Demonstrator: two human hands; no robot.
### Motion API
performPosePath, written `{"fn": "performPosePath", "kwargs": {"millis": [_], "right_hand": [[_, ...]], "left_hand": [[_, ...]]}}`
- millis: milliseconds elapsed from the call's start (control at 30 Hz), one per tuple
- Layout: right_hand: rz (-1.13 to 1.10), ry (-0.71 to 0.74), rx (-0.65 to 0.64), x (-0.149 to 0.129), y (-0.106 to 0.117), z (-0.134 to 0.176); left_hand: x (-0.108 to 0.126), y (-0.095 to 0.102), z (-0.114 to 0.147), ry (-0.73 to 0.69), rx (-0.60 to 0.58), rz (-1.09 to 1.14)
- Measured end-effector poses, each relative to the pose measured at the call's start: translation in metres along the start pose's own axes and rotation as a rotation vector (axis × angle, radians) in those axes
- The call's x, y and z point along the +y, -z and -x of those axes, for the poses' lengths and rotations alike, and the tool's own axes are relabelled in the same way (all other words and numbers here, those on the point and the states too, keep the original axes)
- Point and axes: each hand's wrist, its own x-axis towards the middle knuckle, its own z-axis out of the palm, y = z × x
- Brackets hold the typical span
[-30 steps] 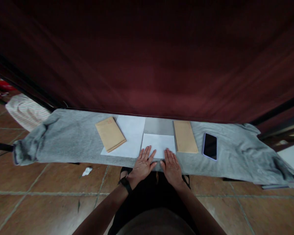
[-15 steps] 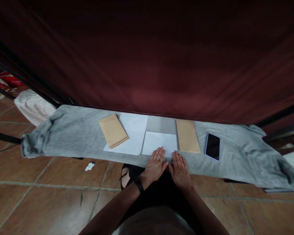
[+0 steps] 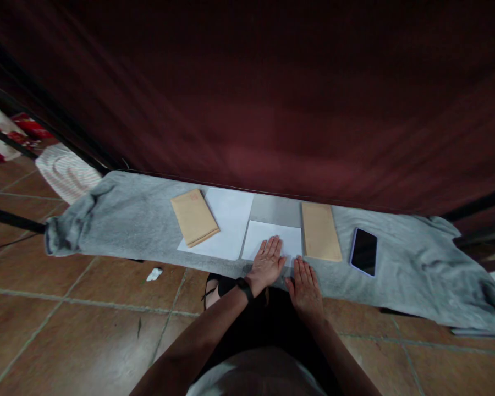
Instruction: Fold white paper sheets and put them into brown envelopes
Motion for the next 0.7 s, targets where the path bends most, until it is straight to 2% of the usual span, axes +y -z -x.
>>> {"fn": "performPosePath", "kwargs": {"millis": [100, 267, 367, 533, 700], "right_hand": [[-0.006, 0.007, -0.015, 0.0, 0.003, -0.001], [-0.011, -0.001, -0.035, -0.001, 0.007, -0.003], [-0.013, -0.005, -0.045, -0.002, 0.008, -0.004], [-0.012, 0.004, -0.036, -0.002, 0.008, -0.003], [-0.049, -0.028, -0.021, -0.002, 0.009, -0.004]], "left_hand": [[-0.001, -0.006, -0.02, 0.017, 0.008, 0.019], [-0.037, -0.001, -0.033, 0.088, 0.01, 0.012], [-0.049, 0.002, -0.035, 0.123, 0.014, 0.006], [-0.037, -0.002, -0.025, 0.164, 0.058, 0.008], [-0.02, 0.0, 0.0, 0.032, 0.045, 0.005]]}}
